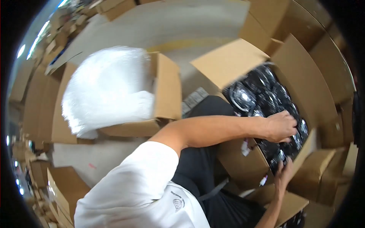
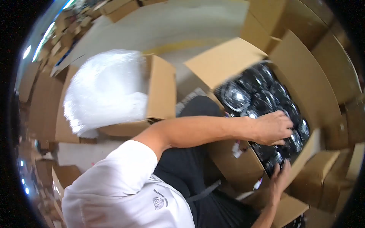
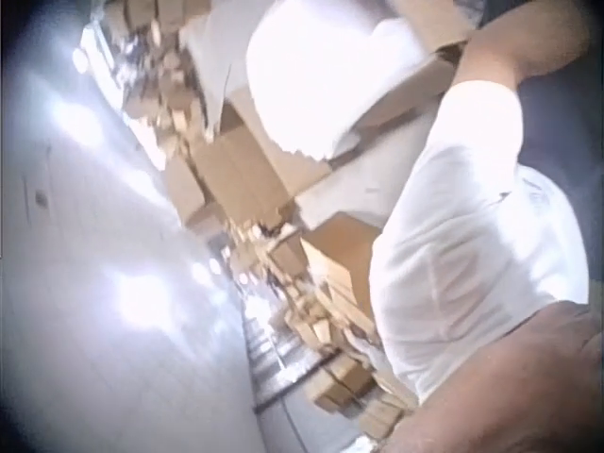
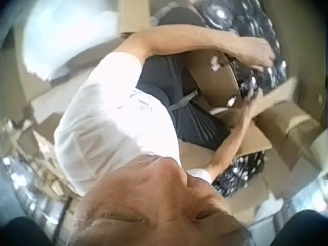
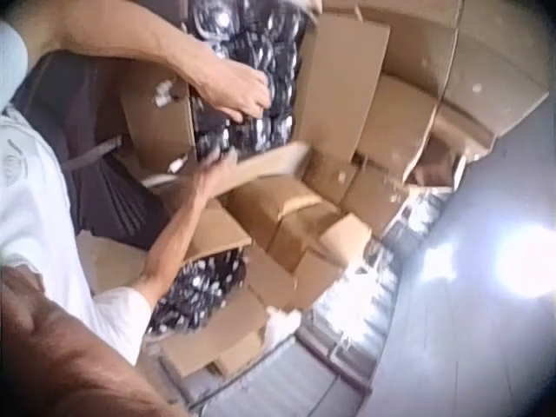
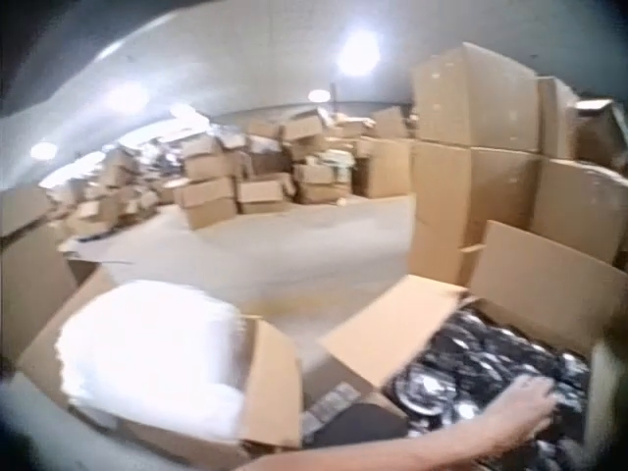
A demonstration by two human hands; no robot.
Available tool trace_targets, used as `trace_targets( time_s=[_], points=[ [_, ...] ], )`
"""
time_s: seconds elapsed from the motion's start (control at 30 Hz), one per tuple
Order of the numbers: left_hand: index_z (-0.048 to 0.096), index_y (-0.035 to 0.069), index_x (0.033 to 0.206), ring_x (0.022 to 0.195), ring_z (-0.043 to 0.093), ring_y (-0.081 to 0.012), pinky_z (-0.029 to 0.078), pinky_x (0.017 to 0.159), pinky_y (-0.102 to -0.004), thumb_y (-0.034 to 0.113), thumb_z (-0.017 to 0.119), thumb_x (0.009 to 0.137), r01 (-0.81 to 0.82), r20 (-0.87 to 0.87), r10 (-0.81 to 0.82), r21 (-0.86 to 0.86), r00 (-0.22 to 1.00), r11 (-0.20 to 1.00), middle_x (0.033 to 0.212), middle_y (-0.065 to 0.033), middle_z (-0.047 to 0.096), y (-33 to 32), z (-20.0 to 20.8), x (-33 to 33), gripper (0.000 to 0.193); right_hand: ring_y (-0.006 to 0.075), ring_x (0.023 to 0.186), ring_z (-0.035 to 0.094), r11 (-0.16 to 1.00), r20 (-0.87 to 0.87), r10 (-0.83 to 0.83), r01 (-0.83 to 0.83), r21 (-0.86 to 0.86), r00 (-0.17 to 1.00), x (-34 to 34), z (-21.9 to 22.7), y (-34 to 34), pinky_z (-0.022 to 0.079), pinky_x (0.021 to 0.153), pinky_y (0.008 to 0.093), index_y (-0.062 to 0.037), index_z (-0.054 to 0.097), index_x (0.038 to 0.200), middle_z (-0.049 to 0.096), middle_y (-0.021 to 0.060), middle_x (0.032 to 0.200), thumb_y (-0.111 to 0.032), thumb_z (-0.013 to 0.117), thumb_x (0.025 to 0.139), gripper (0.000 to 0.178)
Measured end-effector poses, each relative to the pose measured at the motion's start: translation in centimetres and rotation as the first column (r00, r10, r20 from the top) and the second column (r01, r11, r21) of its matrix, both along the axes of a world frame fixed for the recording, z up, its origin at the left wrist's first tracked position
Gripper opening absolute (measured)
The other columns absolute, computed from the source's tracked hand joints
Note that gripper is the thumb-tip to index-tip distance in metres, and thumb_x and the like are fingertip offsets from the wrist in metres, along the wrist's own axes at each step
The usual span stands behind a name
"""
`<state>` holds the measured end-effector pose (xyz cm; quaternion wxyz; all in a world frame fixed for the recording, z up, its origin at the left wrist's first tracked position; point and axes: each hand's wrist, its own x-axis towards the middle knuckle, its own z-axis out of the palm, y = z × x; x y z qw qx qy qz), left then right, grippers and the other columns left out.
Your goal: The person packs vehicle lights by transferring them one by one from one cardboard box and arranging them in layers into another box, placing bubble wrap sheets beneath and between each layer.
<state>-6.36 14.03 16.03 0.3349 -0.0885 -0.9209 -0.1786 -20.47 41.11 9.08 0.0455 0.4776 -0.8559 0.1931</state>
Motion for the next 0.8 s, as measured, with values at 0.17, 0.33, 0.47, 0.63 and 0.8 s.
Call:
trace_targets(
  time_s=[0.17,0.33,0.47,0.63,0.8],
  points=[
    [0.07,0.001,0.107,0.103,0.066,-0.0347,0.051,0.092,-0.0443,0.02,0.072,0.084,-0.467,-0.153,0.509,0.242,0.847,0.851,0.11,-0.0164,0.071,-9.5,3.5,18.7,0.03,0.0365,0.127,0.055,0.996,0.273,-0.089,0.094,-0.006,0.958,-0.7,2.5,-0.6,0.04,0.109,0.0398,0.0085,0.056,0.132,0.059,0.0249,0.134,-0.02,0.061,0.1,0.043],
    [0.072,0.004,0.108,0.108,0.062,-0.0386,0.048,0.093,-0.0483,0.032,0.076,0.082,-0.779,0.496,0.863,-0.578,-0.099,0.243,0.105,-0.0194,0.068,-17.0,-2.2,43.5,0.039,0.0345,0.126,0.056,0.986,0.417,-0.164,0.149,0.068,0.894,-1.4,3.8,-0.2,0.04,0.109,0.0405,0.0087,0.056,0.133,0.061,0.0241,0.132,-0.023,0.063,0.1,0.047],
    [0.076,0.011,0.091,0.114,0.061,-0.0328,0.047,0.088,-0.0491,0.022,0.07,0.086,-0.5,0.455,0.784,-0.838,-0.423,0.216,0.108,-0.0147,0.071,-15.2,-6.2,60.0,0.014,0.0339,0.126,0.057,0.991,0.361,-0.031,-0.017,0.131,0.932,0.3,3.5,-1.8,0.041,0.109,0.0402,0.0088,0.055,0.134,0.061,0.0243,0.132,-0.021,0.064,0.099,0.047],
    [0.075,0.006,0.091,0.096,0.067,-0.0355,0.05,0.081,-0.0487,0.022,0.065,0.09,-0.8,0.571,0.782,-0.576,-0.248,0.167,0.096,-0.0172,0.073,-14.6,1.1,56.7,0.019,0.0331,0.123,0.058,0.994,0.414,-0.066,0.025,0.105,0.908,-0.7,3.7,-1.8,0.041,0.108,0.0397,0.0084,0.058,0.13,0.062,0.0227,0.129,-0.02,0.065,0.098,0.043],
    [0.073,0.0,0.109,0.09,0.07,-0.0244,0.053,0.083,-0.0366,0.031,0.064,0.097,-0.979,0.406,0.891,0.075,0.201,0.187,0.099,-0.0164,0.075,-13.9,10.0,54.4,0.034,0.0305,0.115,0.062,0.987,0.259,-0.06,0.097,-0.131,0.964,-0.3,4.4,-2.2,0.046,0.101,0.0369,0.0063,0.063,0.124,0.066,0.0208,0.124,-0.015,0.062,0.1,0.032]
  ],
)
